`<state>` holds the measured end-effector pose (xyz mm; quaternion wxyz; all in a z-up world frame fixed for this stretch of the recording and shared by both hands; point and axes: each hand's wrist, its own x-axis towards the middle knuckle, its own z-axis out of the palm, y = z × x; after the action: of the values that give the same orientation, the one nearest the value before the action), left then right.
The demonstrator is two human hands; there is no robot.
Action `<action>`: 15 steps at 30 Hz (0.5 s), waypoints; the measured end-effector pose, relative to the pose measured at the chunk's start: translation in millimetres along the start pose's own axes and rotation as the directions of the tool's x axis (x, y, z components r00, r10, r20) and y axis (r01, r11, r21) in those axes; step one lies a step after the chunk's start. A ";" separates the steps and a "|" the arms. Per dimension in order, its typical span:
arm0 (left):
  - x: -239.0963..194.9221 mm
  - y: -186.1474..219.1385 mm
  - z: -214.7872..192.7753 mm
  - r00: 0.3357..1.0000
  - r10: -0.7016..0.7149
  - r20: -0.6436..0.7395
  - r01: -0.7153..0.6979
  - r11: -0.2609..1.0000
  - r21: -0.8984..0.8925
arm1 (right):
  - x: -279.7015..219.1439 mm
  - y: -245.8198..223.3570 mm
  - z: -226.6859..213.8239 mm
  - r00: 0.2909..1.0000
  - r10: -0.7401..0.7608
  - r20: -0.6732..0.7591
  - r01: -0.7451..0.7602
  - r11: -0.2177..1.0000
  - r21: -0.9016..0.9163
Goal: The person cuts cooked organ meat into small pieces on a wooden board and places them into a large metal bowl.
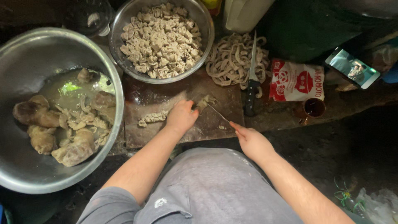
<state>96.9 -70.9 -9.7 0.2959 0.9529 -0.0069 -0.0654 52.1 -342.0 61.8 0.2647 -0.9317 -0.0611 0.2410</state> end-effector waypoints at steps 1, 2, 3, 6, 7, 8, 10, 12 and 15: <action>-3.4 -2.4 1.0 1.000 0.016 -0.003 -0.016 1.000 0.009 | -5.3 -0.7 -1.1 1.000 0.017 0.001 -0.017 1.000 0.011; -6.1 -3.1 3.7 1.000 0.014 -0.003 -0.014 1.000 0.008 | -10.7 -2.0 -2.9 0.999 0.035 0.002 -0.035 0.999 0.022; -5.0 -4.1 5.0 1.000 0.017 -0.011 -0.017 1.000 0.010 | -12.7 -5.9 -3.6 1.000 0.022 -0.012 -0.021 0.999 0.027; -2.5 -5.0 6.5 0.999 0.025 -0.024 -0.025 1.000 0.008 | -13.0 -21.8 -2.8 0.999 -0.006 -0.032 0.006 1.000 0.023; -3.0 -5.3 6.5 0.999 0.026 -0.024 -0.026 1.000 0.006 | -11.5 -25.1 -3.3 1.000 -0.003 -0.023 0.003 1.000 0.011; -3.0 -5.8 5.9 1.000 0.025 -0.017 -0.024 0.999 0.022 | -9.8 -27.3 -4.1 1.000 -0.001 -0.014 0.001 1.000 -0.001; -1.9 -4.6 5.3 1.000 0.031 0.006 -0.031 0.998 0.051 | -7.6 -29.5 -5.8 1.000 0.013 0.006 -0.013 1.000 -0.029; -0.8 -3.2 3.1 0.998 0.061 -0.011 -0.061 0.998 0.010 | -4.8 -31.0 -9.7 0.999 0.029 0.028 -0.028 0.999 -0.040; -2.9 -2.1 2.0 0.999 0.041 0.009 -0.041 0.999 0.014 | -6.3 -34.4 -11.1 0.996 0.053 0.078 -0.050 0.998 -0.033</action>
<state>93.7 -70.1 -12.2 0.2905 0.9544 -0.0280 -0.0635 52.4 -319.4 90.7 0.2413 -0.9267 -0.0512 0.2834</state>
